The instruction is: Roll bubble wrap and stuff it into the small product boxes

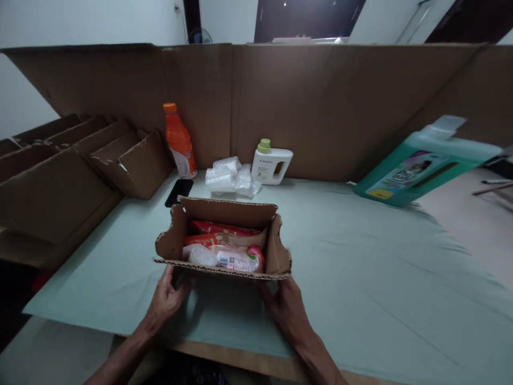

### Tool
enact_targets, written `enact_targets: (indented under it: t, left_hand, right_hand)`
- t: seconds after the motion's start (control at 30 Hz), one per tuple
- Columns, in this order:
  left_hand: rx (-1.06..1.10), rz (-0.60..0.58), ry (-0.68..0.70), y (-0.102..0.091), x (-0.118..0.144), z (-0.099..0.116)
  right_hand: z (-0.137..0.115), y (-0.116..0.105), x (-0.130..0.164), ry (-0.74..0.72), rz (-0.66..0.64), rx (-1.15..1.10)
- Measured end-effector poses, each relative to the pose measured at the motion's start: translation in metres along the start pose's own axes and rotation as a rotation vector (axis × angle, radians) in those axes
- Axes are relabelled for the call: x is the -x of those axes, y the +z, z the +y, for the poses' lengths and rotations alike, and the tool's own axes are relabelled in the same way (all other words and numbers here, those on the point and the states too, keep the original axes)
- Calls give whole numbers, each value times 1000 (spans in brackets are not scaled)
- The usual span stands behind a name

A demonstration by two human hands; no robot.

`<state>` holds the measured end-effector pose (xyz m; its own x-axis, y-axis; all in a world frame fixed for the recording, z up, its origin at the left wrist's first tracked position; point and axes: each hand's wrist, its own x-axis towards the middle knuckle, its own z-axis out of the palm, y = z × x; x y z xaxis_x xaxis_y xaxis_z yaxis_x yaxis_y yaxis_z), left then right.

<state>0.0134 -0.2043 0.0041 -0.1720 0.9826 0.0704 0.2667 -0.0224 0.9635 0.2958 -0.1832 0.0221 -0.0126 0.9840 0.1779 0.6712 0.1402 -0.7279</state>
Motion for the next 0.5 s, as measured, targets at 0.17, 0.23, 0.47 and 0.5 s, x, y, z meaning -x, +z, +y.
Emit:
enact_targets:
  t: [0.17,0.23,0.47,0.5]
  left_hand:
    - [-88,-23,20,18,25,1]
    - [-132,5,38,19,45,-6]
    - [-122,-439,523,23,92,-20]
    - [-106,-475,571,20,87,-15]
  right_hand:
    - [27,-19,6,-13,-20,-26]
    - [31,-24,-9,-33,-81,-64]
    - [18,-34,-88,16,-5,-282]
    - [15,-35,-92,25,28,-291]
